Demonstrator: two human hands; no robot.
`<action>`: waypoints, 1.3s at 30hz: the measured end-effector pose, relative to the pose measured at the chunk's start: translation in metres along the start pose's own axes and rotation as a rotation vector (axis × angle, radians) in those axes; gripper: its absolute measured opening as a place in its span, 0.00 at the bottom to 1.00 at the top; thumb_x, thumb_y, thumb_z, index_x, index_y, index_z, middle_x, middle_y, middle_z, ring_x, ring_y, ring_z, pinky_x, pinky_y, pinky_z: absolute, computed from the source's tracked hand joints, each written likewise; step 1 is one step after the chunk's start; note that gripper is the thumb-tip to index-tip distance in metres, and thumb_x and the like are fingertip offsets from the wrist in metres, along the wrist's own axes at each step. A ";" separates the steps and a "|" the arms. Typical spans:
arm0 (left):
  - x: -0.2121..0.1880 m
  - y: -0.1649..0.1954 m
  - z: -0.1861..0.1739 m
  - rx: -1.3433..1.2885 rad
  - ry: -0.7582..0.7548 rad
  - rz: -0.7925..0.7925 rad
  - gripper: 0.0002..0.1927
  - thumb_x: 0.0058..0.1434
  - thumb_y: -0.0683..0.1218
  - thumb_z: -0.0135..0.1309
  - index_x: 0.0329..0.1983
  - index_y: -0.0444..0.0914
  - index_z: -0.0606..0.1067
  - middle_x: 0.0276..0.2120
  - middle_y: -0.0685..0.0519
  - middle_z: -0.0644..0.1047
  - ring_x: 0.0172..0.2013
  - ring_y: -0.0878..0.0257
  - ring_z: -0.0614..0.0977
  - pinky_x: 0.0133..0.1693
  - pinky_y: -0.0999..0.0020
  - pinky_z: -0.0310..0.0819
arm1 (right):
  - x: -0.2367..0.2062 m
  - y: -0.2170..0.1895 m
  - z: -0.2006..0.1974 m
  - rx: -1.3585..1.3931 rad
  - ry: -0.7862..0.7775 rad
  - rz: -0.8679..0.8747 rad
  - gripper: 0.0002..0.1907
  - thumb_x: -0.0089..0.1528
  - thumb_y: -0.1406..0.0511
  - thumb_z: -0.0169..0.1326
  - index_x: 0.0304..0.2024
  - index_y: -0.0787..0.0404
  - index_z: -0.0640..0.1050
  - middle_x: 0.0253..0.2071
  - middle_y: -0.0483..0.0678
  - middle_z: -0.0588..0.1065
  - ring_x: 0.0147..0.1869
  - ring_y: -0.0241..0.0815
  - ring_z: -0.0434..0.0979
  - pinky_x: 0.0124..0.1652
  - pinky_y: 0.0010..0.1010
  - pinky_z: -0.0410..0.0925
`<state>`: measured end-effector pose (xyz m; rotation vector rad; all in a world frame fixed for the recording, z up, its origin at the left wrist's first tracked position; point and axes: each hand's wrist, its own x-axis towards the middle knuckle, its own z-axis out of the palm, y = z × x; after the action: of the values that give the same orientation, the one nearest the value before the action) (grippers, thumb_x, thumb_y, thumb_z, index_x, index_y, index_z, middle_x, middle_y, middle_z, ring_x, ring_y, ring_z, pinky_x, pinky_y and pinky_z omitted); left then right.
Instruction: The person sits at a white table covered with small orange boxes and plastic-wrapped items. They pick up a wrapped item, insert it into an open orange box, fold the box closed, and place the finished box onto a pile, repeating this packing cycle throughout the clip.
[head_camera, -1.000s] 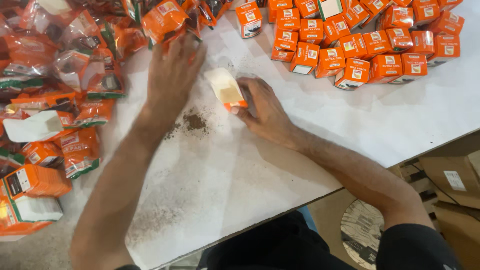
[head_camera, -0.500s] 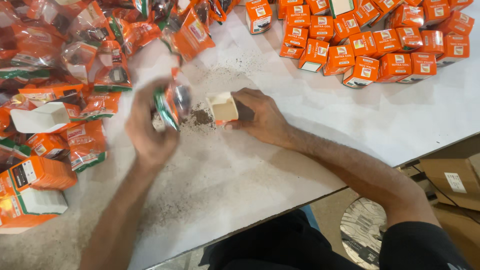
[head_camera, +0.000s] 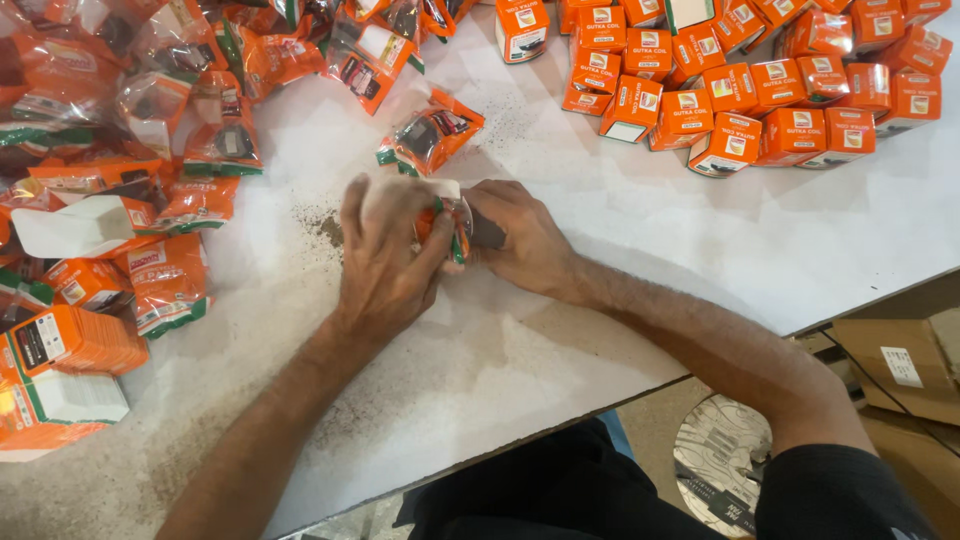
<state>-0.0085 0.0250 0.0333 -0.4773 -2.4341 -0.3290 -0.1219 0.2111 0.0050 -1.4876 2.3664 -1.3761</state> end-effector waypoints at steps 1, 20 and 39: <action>0.002 0.004 0.002 -0.002 0.033 -0.062 0.17 0.58 0.44 0.64 0.48 0.35 0.77 0.56 0.40 0.70 0.62 0.39 0.68 0.65 0.32 0.52 | 0.000 -0.002 0.000 -0.012 0.006 -0.002 0.35 0.50 0.62 0.73 0.57 0.65 0.74 0.54 0.57 0.75 0.59 0.62 0.73 0.56 0.47 0.68; 0.004 -0.013 0.022 -1.108 -0.075 -0.926 0.10 0.61 0.37 0.55 0.46 0.34 0.73 0.30 0.53 0.77 0.27 0.71 0.75 0.30 0.72 0.70 | -0.008 -0.003 0.006 -0.188 0.022 -0.171 0.29 0.57 0.68 0.67 0.60 0.63 0.74 0.60 0.55 0.74 0.59 0.57 0.76 0.56 0.45 0.70; -0.015 -0.009 0.012 -0.478 0.056 -0.159 0.16 0.58 0.38 0.64 0.48 0.31 0.75 0.57 0.40 0.75 0.59 0.46 0.78 0.56 0.56 0.79 | -0.006 -0.004 0.005 0.076 -0.018 0.013 0.28 0.59 0.75 0.63 0.53 0.61 0.60 0.64 0.57 0.72 0.64 0.62 0.76 0.56 0.42 0.74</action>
<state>-0.0077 0.0173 0.0133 -0.4654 -2.3360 -0.9902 -0.1134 0.2118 0.0023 -1.4569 2.2814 -1.4264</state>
